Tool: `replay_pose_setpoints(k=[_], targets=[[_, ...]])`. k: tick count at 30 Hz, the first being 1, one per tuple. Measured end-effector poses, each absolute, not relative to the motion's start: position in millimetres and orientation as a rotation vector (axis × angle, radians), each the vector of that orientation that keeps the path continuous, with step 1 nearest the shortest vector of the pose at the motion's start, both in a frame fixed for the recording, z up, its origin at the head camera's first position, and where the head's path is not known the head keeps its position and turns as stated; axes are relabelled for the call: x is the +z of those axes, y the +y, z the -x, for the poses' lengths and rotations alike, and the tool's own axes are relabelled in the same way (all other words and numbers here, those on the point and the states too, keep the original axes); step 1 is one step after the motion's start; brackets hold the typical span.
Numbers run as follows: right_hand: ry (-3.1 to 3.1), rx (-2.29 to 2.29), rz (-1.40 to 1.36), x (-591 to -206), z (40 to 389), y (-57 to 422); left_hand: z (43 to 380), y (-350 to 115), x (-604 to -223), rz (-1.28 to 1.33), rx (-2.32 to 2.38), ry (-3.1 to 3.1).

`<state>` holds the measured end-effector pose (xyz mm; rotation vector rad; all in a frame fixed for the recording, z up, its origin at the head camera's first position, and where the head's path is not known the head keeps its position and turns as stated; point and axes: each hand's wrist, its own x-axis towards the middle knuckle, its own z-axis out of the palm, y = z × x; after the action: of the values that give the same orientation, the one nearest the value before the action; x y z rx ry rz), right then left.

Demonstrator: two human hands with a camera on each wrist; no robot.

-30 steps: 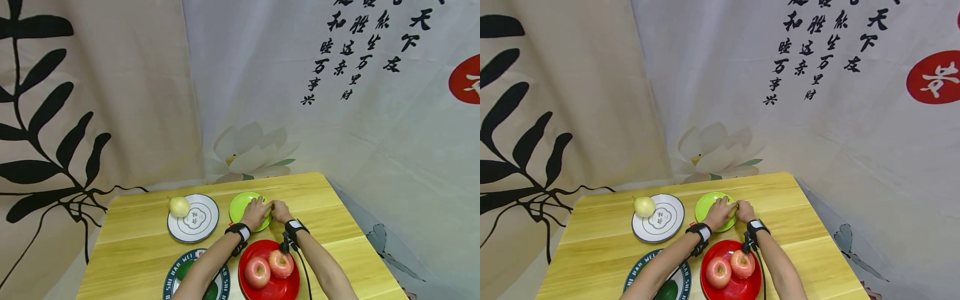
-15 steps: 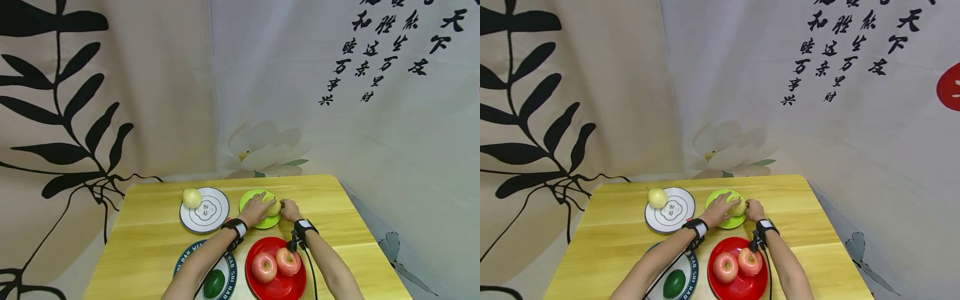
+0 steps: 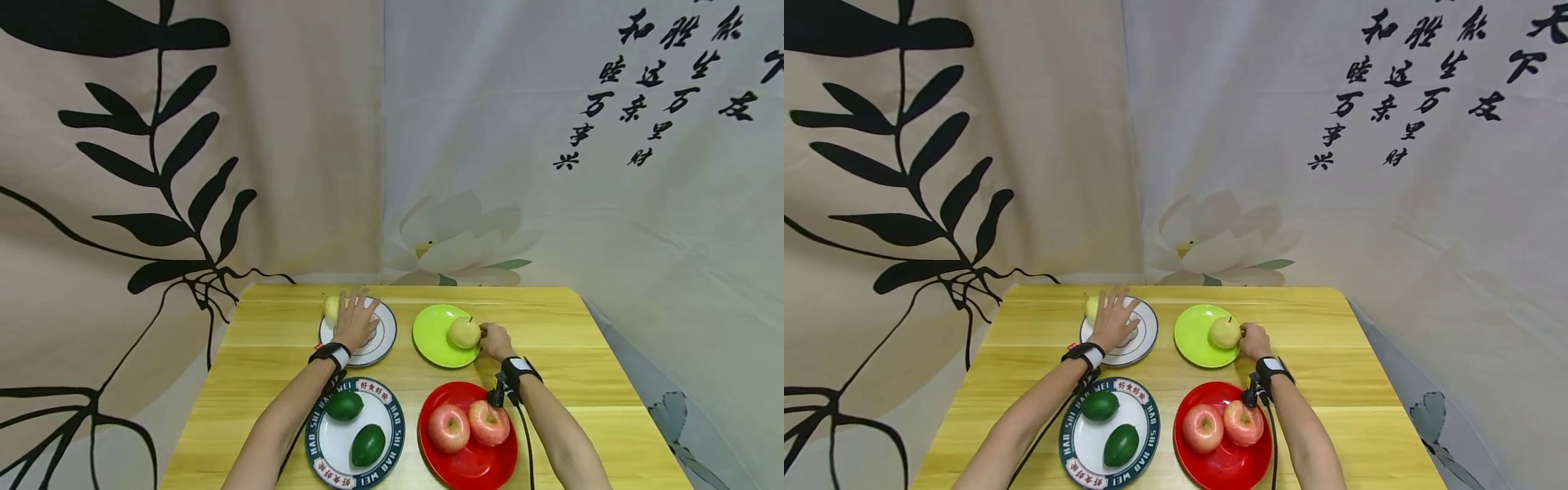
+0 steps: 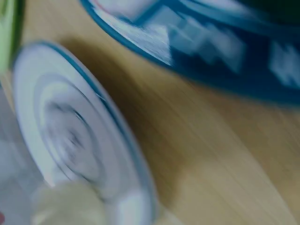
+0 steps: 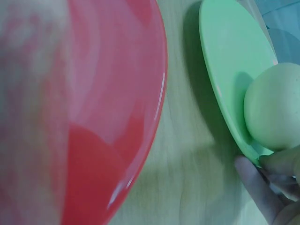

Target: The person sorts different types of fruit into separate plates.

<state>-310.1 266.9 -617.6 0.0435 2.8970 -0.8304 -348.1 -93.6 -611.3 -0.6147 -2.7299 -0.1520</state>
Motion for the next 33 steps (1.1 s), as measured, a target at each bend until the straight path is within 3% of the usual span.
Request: replay_pose_setpoints(k=[9, 22, 28, 33], targets=[[2.889, -0.834, -0.057, -620, 311, 268, 347, -137, -617, 0.306, 0.017, -2.922], [2.882, -0.859, -0.107, -625, 309, 272, 344, -132, -619, 0.319, -0.643, -2.863], [2.875, -0.871, -0.114, -625, 307, 272, 340, -124, -617, 0.501, -0.54, -2.798], [2.886, -0.864, -0.109, -620, 308, 268, 338, -91, -608, 0.711, -0.481, -2.682]])
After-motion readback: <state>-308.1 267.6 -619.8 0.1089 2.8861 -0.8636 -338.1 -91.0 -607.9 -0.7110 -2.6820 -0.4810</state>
